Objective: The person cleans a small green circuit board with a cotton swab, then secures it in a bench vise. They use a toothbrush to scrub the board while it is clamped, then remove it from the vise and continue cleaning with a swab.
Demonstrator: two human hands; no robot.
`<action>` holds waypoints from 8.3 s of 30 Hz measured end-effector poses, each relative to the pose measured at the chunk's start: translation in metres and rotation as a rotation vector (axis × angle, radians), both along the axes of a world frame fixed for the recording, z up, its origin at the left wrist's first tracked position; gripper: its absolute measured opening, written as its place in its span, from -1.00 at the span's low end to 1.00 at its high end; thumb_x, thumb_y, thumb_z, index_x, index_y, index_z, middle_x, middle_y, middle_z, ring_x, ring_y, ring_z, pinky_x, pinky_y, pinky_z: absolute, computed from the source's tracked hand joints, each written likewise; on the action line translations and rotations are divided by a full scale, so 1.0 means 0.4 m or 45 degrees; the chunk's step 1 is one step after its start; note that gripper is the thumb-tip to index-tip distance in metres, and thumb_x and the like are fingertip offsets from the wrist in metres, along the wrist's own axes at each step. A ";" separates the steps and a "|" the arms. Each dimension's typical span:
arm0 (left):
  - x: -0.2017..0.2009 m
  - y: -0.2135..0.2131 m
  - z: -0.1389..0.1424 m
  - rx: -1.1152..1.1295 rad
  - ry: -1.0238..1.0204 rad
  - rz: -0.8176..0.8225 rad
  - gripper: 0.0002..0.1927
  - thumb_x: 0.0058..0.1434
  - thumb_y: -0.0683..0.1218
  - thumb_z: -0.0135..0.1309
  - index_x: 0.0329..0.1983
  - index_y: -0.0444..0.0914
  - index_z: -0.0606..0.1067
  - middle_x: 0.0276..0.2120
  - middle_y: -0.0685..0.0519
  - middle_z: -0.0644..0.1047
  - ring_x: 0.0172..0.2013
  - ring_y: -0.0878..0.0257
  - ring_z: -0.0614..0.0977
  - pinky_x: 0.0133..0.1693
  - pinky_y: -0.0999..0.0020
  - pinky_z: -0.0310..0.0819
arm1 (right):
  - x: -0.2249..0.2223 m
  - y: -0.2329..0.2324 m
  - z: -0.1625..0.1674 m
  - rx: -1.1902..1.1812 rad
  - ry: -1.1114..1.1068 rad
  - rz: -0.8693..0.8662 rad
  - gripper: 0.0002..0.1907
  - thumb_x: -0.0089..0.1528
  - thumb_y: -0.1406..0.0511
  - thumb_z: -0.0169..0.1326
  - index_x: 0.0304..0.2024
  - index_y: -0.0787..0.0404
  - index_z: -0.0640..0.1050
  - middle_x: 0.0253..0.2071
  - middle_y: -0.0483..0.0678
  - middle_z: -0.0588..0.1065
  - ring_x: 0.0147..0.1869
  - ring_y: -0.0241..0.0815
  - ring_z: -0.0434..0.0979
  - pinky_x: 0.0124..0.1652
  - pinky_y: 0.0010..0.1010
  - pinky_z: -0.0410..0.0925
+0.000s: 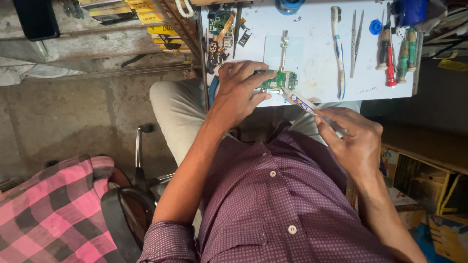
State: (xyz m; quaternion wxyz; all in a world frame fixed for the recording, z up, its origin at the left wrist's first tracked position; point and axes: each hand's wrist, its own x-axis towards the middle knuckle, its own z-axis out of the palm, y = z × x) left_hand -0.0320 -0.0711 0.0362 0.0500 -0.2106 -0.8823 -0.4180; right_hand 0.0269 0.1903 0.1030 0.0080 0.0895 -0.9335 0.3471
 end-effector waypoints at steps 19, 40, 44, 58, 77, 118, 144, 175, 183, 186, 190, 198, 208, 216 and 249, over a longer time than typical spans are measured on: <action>0.005 -0.001 -0.003 0.015 0.000 0.023 -0.55 0.14 -0.08 0.31 0.13 -0.14 0.58 0.10 0.13 0.53 0.18 0.16 0.46 0.27 0.09 0.07 | -0.010 0.002 0.005 0.069 0.025 0.054 -0.82 0.30 0.34 0.24 -0.05 0.23 0.69 -0.10 0.05 0.66 -0.22 -0.23 0.69 -0.43 -0.50 0.45; 0.001 -0.001 -0.010 -0.008 -0.009 0.024 -0.55 0.15 -0.07 0.31 0.13 -0.14 0.58 0.12 0.12 0.53 0.20 0.15 0.45 0.27 0.09 0.06 | -0.012 0.001 -0.006 0.062 0.100 0.093 -0.82 0.32 0.35 0.25 -0.04 0.25 0.69 -0.11 0.09 0.65 -0.16 -0.17 0.70 -0.32 -0.46 0.51; 0.000 -0.001 -0.010 -0.016 -0.007 0.025 -0.55 0.15 -0.07 0.31 0.14 -0.14 0.58 0.12 0.13 0.53 0.19 0.16 0.46 0.27 0.09 0.07 | -0.013 -0.004 0.002 0.049 0.098 0.096 -0.81 0.31 0.36 0.25 -0.03 0.26 0.68 -0.11 0.09 0.65 -0.14 -0.16 0.70 -0.28 -0.44 0.52; -0.004 -0.002 -0.004 -0.012 -0.001 0.023 -0.52 0.14 -0.07 0.31 0.16 -0.15 0.57 0.11 0.13 0.53 0.18 0.16 0.46 0.27 0.10 0.07 | -0.014 -0.002 0.001 0.086 0.102 0.108 -0.82 0.31 0.34 0.25 -0.05 0.25 0.69 -0.12 0.07 0.66 -0.17 -0.18 0.70 -0.32 -0.45 0.51; 0.006 0.007 -0.002 -0.006 -0.002 0.030 -0.51 0.14 -0.07 0.31 0.17 -0.15 0.56 0.11 0.13 0.54 0.19 0.15 0.47 0.28 0.10 0.07 | 0.004 0.010 0.003 0.057 0.091 0.103 -0.81 0.31 0.34 0.25 -0.04 0.26 0.68 -0.12 0.08 0.65 -0.16 -0.19 0.70 -0.32 -0.48 0.51; 0.017 -0.087 -0.017 0.050 0.071 -0.009 -0.31 0.10 -0.14 0.32 0.34 -0.16 0.42 0.12 0.01 0.50 0.20 0.07 0.43 0.31 0.09 0.07 | 0.078 -0.113 0.043 0.059 0.039 -0.080 -0.83 0.31 0.38 0.25 -0.05 0.27 0.66 -0.13 0.04 0.62 -0.25 -0.17 0.63 -0.28 -0.43 0.42; -0.020 -0.054 0.005 -0.012 0.108 -0.076 -0.28 0.11 -0.17 0.26 0.35 -0.19 0.30 0.08 -0.06 0.52 0.18 0.02 0.51 0.31 -0.01 0.06 | 0.070 -0.075 0.035 -0.009 0.038 -0.214 -0.83 0.35 0.34 0.25 -0.02 0.23 0.67 -0.22 -0.01 0.61 -0.38 -0.31 0.48 -0.34 -0.48 0.31; 0.031 0.011 -0.016 -0.069 0.151 0.026 -0.10 0.12 -0.13 0.30 0.51 -0.14 0.15 0.03 -0.02 0.45 0.09 0.08 0.48 0.16 0.11 0.19 | 0.075 -0.064 0.018 0.001 0.055 -0.118 -0.83 0.32 0.37 0.25 -0.05 0.29 0.67 -0.16 0.06 0.63 -0.28 -0.21 0.63 -0.35 -0.45 0.39; 0.028 0.017 -0.011 -0.084 0.137 0.034 -0.09 0.11 -0.14 0.31 0.51 -0.13 0.17 0.00 -0.01 0.45 0.05 0.10 0.49 0.13 0.12 0.19 | 0.071 -0.065 0.016 -0.015 0.069 -0.101 -0.83 0.33 0.37 0.24 -0.03 0.28 0.67 -0.15 0.06 0.63 -0.24 -0.20 0.64 -0.28 -0.44 0.42; 0.028 0.017 -0.010 -0.067 0.164 0.039 -0.09 0.10 -0.15 0.31 0.51 -0.12 0.17 0.01 0.00 0.45 0.06 0.10 0.49 0.14 0.12 0.19 | 0.068 -0.069 0.018 -0.025 0.083 -0.095 -0.83 0.33 0.38 0.24 -0.03 0.28 0.67 -0.13 0.07 0.63 -0.23 -0.21 0.64 -0.29 -0.46 0.42; 0.032 0.015 -0.008 -0.065 0.150 0.036 -0.09 0.10 -0.16 0.31 0.51 -0.13 0.17 -0.01 0.01 0.46 0.04 0.11 0.50 0.14 0.13 0.19 | 0.068 -0.074 0.021 -0.026 0.054 -0.111 -0.82 0.32 0.39 0.24 -0.03 0.28 0.67 -0.15 0.06 0.64 -0.28 -0.23 0.63 -0.36 -0.48 0.39; 0.032 0.016 -0.008 -0.074 0.172 0.047 -0.10 0.10 -0.15 0.31 0.50 -0.13 0.18 -0.02 0.00 0.46 0.03 0.11 0.50 0.14 0.13 0.20 | 0.070 -0.073 0.019 -0.003 0.094 -0.082 -0.83 0.34 0.38 0.24 -0.02 0.28 0.67 -0.13 0.07 0.63 -0.23 -0.21 0.65 -0.30 -0.45 0.42; 0.038 0.012 -0.001 -0.046 0.162 0.036 -0.10 0.11 -0.16 0.30 0.51 -0.14 0.17 0.00 -0.01 0.46 0.05 0.10 0.50 0.14 0.14 0.20 | 0.072 -0.073 0.012 0.002 0.068 -0.095 -0.84 0.33 0.37 0.24 -0.04 0.28 0.67 -0.14 0.07 0.63 -0.24 -0.20 0.65 -0.34 -0.46 0.41; 0.039 0.012 -0.004 -0.063 0.147 0.034 -0.11 0.12 -0.15 0.29 0.51 -0.13 0.18 -0.02 -0.01 0.46 0.04 0.10 0.50 0.12 0.14 0.21 | 0.076 -0.072 0.009 -0.003 0.073 -0.096 -0.84 0.33 0.38 0.24 -0.04 0.29 0.67 -0.15 0.08 0.63 -0.25 -0.20 0.64 -0.33 -0.46 0.41; 0.037 0.009 -0.023 -0.050 0.111 0.035 -0.08 0.12 -0.13 0.31 0.51 -0.12 0.15 0.00 0.01 0.46 0.05 0.10 0.49 0.13 0.13 0.19 | 0.088 -0.057 0.005 -0.013 0.055 -0.096 -0.83 0.32 0.38 0.24 -0.03 0.28 0.67 -0.13 0.06 0.63 -0.24 -0.25 0.63 -0.35 -0.48 0.39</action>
